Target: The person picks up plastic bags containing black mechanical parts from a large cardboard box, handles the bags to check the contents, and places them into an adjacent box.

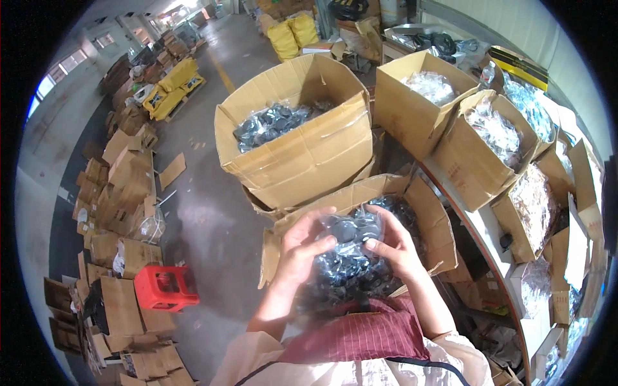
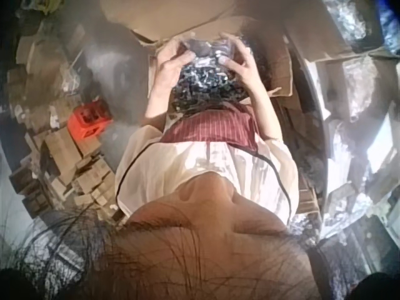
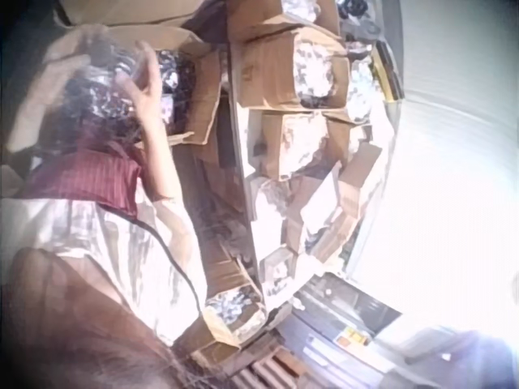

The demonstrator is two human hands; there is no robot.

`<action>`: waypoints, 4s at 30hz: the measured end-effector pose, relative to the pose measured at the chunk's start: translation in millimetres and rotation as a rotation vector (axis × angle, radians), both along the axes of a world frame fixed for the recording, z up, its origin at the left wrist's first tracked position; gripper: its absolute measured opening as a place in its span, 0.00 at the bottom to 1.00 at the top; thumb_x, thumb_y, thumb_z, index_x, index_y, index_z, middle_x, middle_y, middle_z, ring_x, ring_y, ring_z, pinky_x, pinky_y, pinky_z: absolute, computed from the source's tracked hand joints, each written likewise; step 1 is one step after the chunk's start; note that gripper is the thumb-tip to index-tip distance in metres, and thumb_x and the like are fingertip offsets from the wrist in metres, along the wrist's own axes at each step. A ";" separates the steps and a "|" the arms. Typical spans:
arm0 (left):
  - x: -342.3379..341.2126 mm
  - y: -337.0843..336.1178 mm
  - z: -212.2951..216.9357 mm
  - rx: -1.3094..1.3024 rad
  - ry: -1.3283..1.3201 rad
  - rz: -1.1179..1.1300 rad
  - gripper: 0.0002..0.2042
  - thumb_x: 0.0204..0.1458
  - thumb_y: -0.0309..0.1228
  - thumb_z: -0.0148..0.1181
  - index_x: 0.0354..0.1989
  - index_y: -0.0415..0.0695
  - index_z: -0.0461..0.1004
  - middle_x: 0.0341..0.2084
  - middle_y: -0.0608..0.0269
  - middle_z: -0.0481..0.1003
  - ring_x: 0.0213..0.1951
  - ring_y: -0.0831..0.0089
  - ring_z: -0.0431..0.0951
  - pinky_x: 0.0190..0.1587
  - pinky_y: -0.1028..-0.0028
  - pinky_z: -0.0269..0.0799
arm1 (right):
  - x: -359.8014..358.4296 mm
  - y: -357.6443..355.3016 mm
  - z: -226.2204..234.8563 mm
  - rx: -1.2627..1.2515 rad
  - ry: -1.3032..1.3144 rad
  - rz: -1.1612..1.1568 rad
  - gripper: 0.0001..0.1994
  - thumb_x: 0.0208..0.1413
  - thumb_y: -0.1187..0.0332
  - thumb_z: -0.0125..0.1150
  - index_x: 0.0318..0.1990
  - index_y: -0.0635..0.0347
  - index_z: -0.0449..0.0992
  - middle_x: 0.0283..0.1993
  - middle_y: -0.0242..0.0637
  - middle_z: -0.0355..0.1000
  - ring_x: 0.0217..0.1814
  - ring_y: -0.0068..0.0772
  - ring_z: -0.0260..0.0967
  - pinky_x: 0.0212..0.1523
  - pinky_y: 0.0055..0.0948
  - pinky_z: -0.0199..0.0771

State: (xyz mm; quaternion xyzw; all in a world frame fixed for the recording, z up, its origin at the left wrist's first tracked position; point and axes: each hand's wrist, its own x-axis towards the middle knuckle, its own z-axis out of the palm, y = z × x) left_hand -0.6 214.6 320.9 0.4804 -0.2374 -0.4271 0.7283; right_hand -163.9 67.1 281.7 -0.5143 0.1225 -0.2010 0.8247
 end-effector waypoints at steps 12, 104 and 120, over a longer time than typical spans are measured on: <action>3.7 -21.1 -5.8 0.155 -0.163 -0.238 0.23 0.52 0.25 0.65 0.58 0.36 0.72 0.49 0.58 0.76 0.52 0.69 0.75 0.56 0.73 0.71 | -14.4 -10.0 -2.0 0.047 0.073 -0.049 0.24 0.57 0.71 0.64 0.61 0.60 0.69 0.55 0.32 0.71 0.56 0.25 0.68 0.54 0.25 0.71; 28.0 -222.1 -305.7 0.649 -0.997 -0.366 0.29 0.50 0.35 0.68 0.63 0.46 0.70 0.56 0.41 0.73 0.59 0.53 0.73 0.62 0.59 0.68 | -108.9 -96.7 -166.1 0.257 0.414 -0.582 0.16 0.62 0.78 0.54 0.57 0.64 0.69 0.50 0.41 0.74 0.41 0.29 0.74 0.42 0.28 0.77; 20.2 -201.6 -359.3 0.656 -1.163 -0.178 0.14 0.55 0.39 0.61 0.41 0.41 0.78 0.48 0.51 0.74 0.52 0.53 0.72 0.53 0.57 0.70 | -118.8 -100.2 -192.8 0.203 0.482 -0.546 0.18 0.60 0.81 0.54 0.57 0.63 0.68 0.55 0.38 0.68 0.50 0.29 0.69 0.50 0.27 0.74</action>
